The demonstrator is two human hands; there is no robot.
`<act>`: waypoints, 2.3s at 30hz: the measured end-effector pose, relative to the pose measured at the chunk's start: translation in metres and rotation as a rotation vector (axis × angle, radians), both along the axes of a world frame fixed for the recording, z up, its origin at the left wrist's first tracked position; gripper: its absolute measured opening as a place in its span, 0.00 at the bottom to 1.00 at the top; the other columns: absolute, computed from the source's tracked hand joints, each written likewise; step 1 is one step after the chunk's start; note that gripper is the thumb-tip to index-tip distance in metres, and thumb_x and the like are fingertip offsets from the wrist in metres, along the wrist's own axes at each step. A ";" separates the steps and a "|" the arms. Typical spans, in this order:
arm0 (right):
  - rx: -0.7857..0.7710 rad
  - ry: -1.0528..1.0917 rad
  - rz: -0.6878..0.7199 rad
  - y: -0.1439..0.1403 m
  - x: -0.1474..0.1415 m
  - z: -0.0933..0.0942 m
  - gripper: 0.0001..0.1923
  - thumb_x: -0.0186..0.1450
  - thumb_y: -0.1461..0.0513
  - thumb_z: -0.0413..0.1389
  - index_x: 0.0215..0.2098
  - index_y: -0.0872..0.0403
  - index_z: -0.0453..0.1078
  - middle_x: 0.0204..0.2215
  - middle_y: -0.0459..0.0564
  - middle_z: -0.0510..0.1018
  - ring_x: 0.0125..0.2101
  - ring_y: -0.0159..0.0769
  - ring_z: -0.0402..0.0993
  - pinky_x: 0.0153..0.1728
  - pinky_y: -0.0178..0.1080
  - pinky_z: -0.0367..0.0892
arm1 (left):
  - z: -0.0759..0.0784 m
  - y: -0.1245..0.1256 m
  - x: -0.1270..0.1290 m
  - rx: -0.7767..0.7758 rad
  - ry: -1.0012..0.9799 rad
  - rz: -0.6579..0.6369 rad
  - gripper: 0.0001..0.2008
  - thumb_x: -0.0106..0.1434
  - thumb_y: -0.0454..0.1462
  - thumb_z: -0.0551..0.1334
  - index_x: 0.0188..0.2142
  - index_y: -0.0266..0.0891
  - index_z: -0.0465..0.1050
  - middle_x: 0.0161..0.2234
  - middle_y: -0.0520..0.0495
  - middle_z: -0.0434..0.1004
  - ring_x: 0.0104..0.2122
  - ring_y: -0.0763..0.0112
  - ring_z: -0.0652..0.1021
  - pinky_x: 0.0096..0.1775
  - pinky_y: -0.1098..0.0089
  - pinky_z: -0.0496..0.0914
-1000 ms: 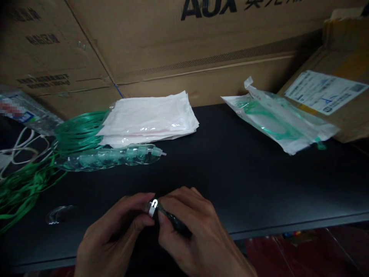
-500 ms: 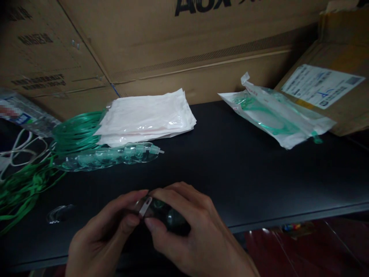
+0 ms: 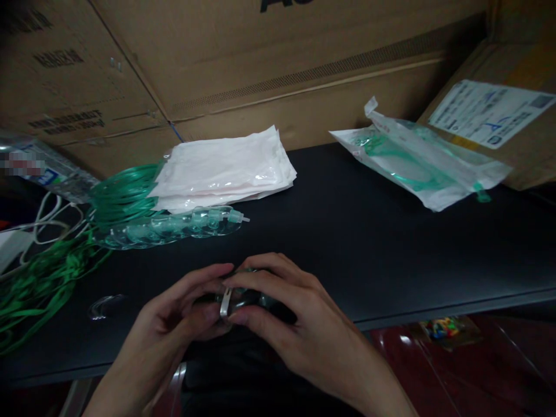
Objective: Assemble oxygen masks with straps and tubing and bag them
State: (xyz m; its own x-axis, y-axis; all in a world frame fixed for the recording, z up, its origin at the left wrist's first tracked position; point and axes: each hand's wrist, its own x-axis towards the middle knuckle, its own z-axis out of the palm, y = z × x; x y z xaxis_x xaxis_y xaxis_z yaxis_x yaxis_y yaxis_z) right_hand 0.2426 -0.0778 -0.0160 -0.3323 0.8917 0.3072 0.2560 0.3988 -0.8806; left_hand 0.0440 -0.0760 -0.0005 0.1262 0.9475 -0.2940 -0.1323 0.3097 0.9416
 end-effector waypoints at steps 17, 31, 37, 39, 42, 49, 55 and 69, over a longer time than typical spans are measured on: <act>0.088 0.068 -0.080 0.002 -0.008 -0.006 0.19 0.64 0.71 0.63 0.51 0.48 0.77 0.48 0.47 0.83 0.50 0.36 0.80 0.53 0.36 0.74 | -0.010 -0.001 0.005 0.237 0.230 0.089 0.16 0.54 0.33 0.73 0.44 0.42 0.82 0.32 0.51 0.86 0.33 0.65 0.86 0.40 0.71 0.82; 0.197 0.074 -0.190 0.001 -0.011 -0.003 0.12 0.66 0.73 0.60 0.44 0.54 0.78 0.40 0.49 0.83 0.41 0.33 0.80 0.42 0.34 0.74 | -0.009 -0.006 0.015 0.467 0.262 0.229 0.05 0.60 0.31 0.68 0.31 0.43 0.80 0.34 0.53 0.75 0.32 0.73 0.80 0.31 0.78 0.79; 0.246 0.051 -0.215 0.000 -0.011 -0.006 0.11 0.67 0.73 0.60 0.45 0.55 0.78 0.41 0.50 0.82 0.43 0.34 0.79 0.44 0.35 0.74 | -0.013 -0.003 0.006 0.566 0.445 0.037 0.08 0.62 0.32 0.70 0.35 0.48 0.85 0.28 0.55 0.73 0.24 0.78 0.77 0.23 0.83 0.73; 0.258 0.039 -0.216 0.000 -0.012 -0.006 0.11 0.68 0.73 0.59 0.45 0.56 0.78 0.41 0.51 0.82 0.43 0.34 0.79 0.44 0.35 0.74 | -0.013 -0.003 0.007 0.548 0.422 0.037 0.08 0.62 0.32 0.69 0.36 0.49 0.85 0.28 0.56 0.72 0.22 0.80 0.77 0.22 0.83 0.72; 0.270 0.023 -0.218 0.000 -0.013 -0.007 0.11 0.68 0.73 0.60 0.46 0.56 0.78 0.42 0.51 0.82 0.42 0.34 0.79 0.43 0.36 0.74 | -0.012 -0.004 0.008 0.511 0.403 0.043 0.07 0.63 0.32 0.69 0.34 0.47 0.85 0.27 0.57 0.72 0.20 0.82 0.76 0.22 0.84 0.73; 0.309 0.007 -0.211 0.000 -0.012 -0.008 0.14 0.67 0.74 0.60 0.47 0.55 0.78 0.44 0.53 0.81 0.44 0.35 0.79 0.44 0.36 0.75 | -0.011 -0.002 0.005 0.480 0.399 0.026 0.06 0.63 0.33 0.70 0.33 0.47 0.85 0.25 0.57 0.71 0.20 0.82 0.76 0.22 0.83 0.74; 0.318 0.002 -0.186 0.001 -0.012 -0.006 0.15 0.67 0.75 0.59 0.47 0.55 0.79 0.45 0.54 0.81 0.45 0.35 0.79 0.43 0.36 0.75 | -0.011 -0.003 0.005 0.444 0.373 0.035 0.07 0.63 0.33 0.70 0.33 0.48 0.86 0.25 0.58 0.70 0.18 0.84 0.74 0.20 0.85 0.73; 0.231 -0.039 -0.271 0.000 -0.018 -0.005 0.13 0.66 0.74 0.59 0.44 0.53 0.79 0.43 0.50 0.81 0.43 0.35 0.79 0.44 0.38 0.74 | -0.007 0.001 0.007 0.389 0.337 0.006 0.05 0.63 0.35 0.70 0.33 0.45 0.86 0.27 0.56 0.71 0.20 0.81 0.75 0.21 0.83 0.75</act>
